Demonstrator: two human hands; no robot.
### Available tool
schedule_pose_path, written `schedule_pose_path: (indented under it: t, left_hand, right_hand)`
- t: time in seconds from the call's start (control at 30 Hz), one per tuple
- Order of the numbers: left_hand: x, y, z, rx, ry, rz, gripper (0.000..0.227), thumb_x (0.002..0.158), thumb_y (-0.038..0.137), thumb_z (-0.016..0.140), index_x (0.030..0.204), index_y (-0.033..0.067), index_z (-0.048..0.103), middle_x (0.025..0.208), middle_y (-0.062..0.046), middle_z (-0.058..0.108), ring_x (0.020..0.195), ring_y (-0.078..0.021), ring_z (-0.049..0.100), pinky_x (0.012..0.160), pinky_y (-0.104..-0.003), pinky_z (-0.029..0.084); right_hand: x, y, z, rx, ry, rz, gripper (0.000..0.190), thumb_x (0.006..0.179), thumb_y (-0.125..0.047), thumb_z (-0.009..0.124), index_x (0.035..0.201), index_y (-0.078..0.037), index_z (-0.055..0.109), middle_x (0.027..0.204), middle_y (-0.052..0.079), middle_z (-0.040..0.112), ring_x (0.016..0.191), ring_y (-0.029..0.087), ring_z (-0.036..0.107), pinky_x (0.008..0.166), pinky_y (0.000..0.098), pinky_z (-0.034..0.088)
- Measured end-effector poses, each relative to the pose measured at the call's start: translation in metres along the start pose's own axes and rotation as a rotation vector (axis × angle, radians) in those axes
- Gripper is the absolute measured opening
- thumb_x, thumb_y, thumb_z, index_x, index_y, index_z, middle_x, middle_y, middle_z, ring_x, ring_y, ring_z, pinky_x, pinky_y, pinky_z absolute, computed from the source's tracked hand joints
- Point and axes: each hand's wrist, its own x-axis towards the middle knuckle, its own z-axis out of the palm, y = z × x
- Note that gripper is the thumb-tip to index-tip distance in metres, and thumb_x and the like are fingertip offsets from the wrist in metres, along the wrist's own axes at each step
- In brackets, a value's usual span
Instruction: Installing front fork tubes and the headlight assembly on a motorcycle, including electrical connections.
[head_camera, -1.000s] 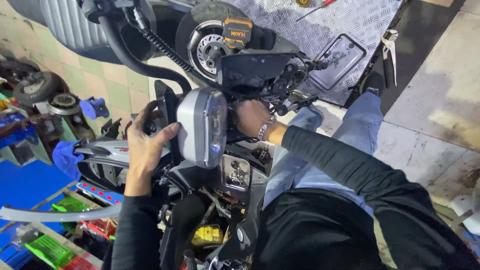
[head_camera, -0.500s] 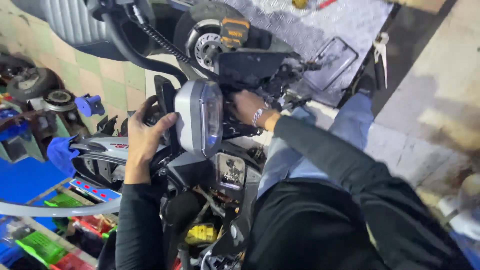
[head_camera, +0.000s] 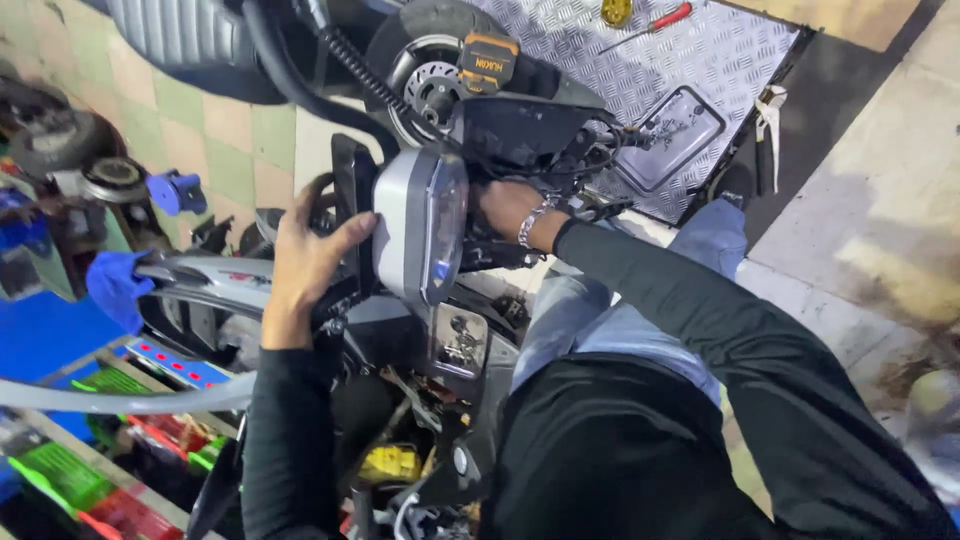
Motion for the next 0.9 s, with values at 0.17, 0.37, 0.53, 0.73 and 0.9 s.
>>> schedule_pose_path:
  t: [0.17,0.37,0.53,0.73,0.9]
  left_hand:
    - [0.002,-0.019,0.007,-0.055,0.004,0.033,0.093,0.097,0.071,0.059,0.151,-0.0024,0.042,0.132,-0.041,0.054,0.13,-0.0567,0.049,0.106,-0.066,0.039]
    - [0.039,-0.035,0.015,-0.157,0.161,-0.458,0.08,0.091,0.069,0.038,0.116,0.0009,0.072,0.12,-0.014,0.074,0.119,-0.0255,0.069,0.103,-0.037,0.049]
    - [-0.038,0.009,0.024,-0.341,0.555,-0.065,0.026,0.094,0.032,0.053,0.091,0.0223,0.076,0.069,0.007,0.053,0.065,-0.0061,0.048,0.061,-0.026,0.039]
    - [-0.107,-0.037,0.198,-0.956,0.389,-0.118,0.027,0.096,0.028,0.067,0.111,0.005,0.07,0.096,-0.008,0.059,0.088,-0.0156,0.054,0.078,-0.031,0.039]
    - [-0.03,-0.145,0.32,-1.362,0.594,-0.406,0.01,0.08,0.005,0.06,0.083,0.0012,0.069,0.071,-0.01,0.06,0.058,-0.0173,0.059,0.051,-0.03,0.045]
  right_hand:
    - [-0.008,-0.007,-0.033,0.028,0.084,0.079,0.021,0.093,-0.013,0.057,0.089,-0.009,0.077,0.08,0.013,0.076,0.08,0.031,0.077,0.066,0.0404,0.063]
    - [0.016,0.049,0.001,0.379,0.185,-0.092,0.033,0.091,-0.023,0.059,0.115,-0.002,0.066,0.104,0.028,0.072,0.093,0.051,0.066,0.083,0.0558,0.053]
    - [-0.089,0.028,-0.067,0.473,0.272,0.045,0.043,0.098,-0.035,0.058,0.134,-0.012,0.059,0.119,0.015,0.073,0.105,0.034,0.067,0.092,0.042,0.049]
    - [-0.172,-0.003,-0.125,0.604,0.532,-0.137,0.018,0.102,-0.012,0.062,0.119,-0.008,0.067,0.101,0.014,0.073,0.098,0.031,0.071,0.081,0.0386,0.061]
    - [-0.181,0.002,-0.104,0.501,0.394,-0.238,0.009,0.098,-0.011,0.066,0.104,-0.012,0.073,0.082,0.005,0.075,0.078,0.019,0.074,0.068,0.0297,0.061]
